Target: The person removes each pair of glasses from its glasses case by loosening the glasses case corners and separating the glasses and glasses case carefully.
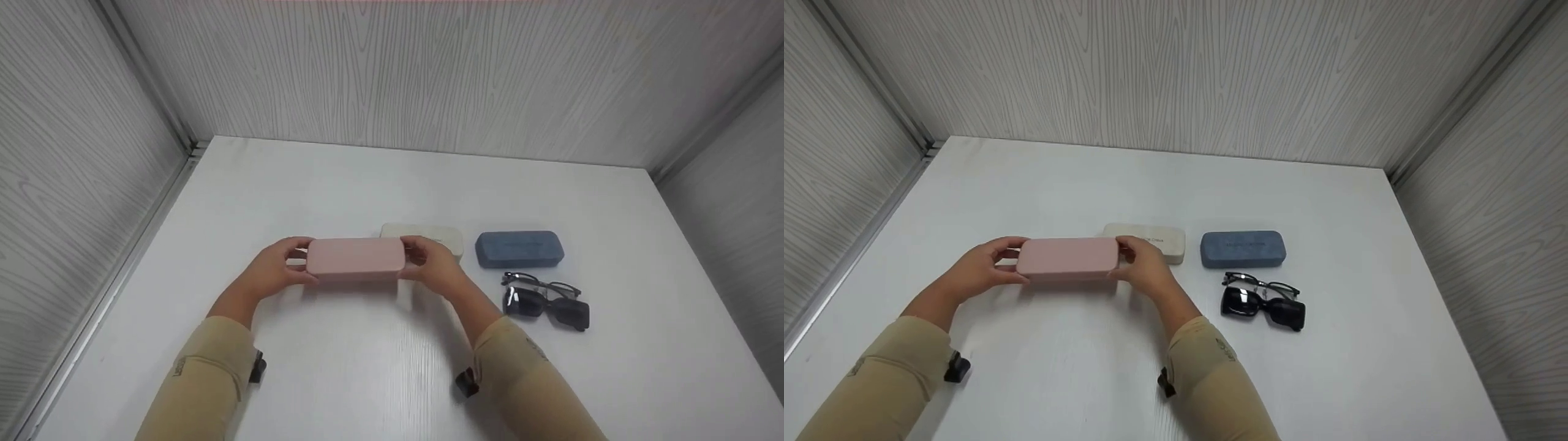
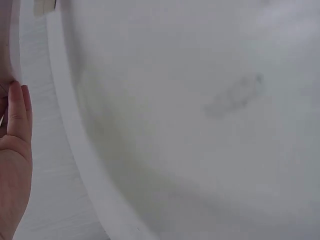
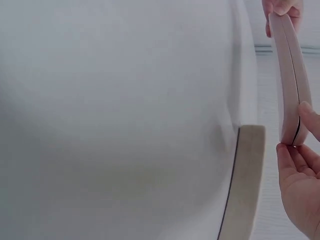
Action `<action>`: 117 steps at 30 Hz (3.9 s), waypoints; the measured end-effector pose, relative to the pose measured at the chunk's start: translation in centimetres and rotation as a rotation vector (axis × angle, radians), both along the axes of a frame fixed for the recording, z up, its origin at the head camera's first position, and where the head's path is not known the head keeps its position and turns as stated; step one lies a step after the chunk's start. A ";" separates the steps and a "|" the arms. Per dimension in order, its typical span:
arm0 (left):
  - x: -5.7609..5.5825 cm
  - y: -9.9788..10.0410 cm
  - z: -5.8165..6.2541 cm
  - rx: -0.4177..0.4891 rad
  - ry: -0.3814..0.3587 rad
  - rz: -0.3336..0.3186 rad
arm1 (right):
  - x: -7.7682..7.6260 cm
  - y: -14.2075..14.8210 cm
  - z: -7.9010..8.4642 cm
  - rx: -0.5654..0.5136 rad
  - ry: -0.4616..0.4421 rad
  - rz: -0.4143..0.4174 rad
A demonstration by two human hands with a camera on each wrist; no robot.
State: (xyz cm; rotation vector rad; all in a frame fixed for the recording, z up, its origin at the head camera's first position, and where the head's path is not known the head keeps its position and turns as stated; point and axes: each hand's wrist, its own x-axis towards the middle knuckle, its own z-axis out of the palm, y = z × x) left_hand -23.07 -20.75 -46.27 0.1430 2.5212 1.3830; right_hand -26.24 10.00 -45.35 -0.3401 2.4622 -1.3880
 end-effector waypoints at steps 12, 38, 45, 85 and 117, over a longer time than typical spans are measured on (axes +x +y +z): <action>0.3 5.3 -0.2 -0.003 0.010 -0.036 | 1.2 5.0 0.0 0.023 -0.021 0.000; 0.8 11.3 -2.7 -0.173 -0.053 -0.108 | 3.0 9.9 -2.9 0.216 -0.026 -0.011; 0.9 11.3 -2.9 -0.168 -0.055 -0.127 | 3.2 9.9 -3.1 0.271 0.043 0.026; 1.2 11.4 -3.5 -0.226 0.046 -0.177 | 1.5 10.0 -1.4 0.439 0.053 0.200; 1.3 11.2 -3.6 -0.180 0.036 -0.160 | 1.0 9.8 -0.6 -0.135 -0.343 0.013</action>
